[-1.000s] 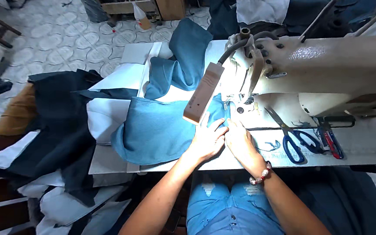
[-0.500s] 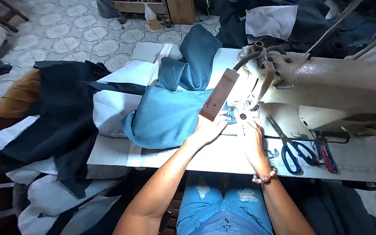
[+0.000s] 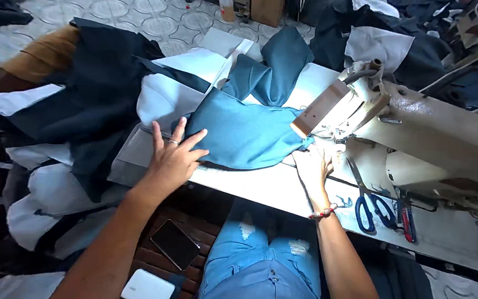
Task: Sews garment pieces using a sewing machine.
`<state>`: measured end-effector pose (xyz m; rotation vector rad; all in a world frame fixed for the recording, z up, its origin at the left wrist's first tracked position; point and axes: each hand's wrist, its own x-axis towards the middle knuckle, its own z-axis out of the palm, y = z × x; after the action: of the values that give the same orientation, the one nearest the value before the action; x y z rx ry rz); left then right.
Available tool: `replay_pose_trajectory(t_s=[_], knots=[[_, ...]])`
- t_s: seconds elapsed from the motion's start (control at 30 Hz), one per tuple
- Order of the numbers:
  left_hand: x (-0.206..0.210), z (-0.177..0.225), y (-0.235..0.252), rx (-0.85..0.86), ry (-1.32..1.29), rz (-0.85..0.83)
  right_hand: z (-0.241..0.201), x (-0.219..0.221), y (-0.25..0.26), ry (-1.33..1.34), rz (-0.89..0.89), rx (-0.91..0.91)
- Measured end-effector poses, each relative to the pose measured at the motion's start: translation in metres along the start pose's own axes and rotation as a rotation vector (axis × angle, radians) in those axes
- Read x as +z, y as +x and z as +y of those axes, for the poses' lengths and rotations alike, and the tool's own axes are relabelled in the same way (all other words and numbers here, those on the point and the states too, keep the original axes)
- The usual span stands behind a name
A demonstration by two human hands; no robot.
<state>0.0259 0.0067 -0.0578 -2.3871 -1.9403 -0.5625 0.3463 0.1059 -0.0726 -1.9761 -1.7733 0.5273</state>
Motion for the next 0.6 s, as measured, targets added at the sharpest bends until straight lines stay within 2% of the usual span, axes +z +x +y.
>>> replay_pose_trajectory(t_s=[0.13,0.27,0.33,0.47,0.6], knots=[[-0.005,-0.007,-0.003,0.041,-0.117,0.297,0.001,0.007,0.002,0.113,0.119,-0.025],[-0.024,-0.008,0.016,0.042,-0.059,0.367,0.022,0.011,-0.008,0.535,0.162,-0.145],[-0.030,-0.012,0.028,0.033,-0.050,0.357,0.027,0.005,-0.025,0.721,0.174,-0.213],[-0.035,-0.017,0.047,-0.046,-0.091,0.233,0.028,-0.010,-0.046,0.868,0.185,-0.248],[-0.038,-0.023,0.058,-0.109,-0.123,0.094,0.041,-0.001,-0.037,0.588,0.170,-0.379]])
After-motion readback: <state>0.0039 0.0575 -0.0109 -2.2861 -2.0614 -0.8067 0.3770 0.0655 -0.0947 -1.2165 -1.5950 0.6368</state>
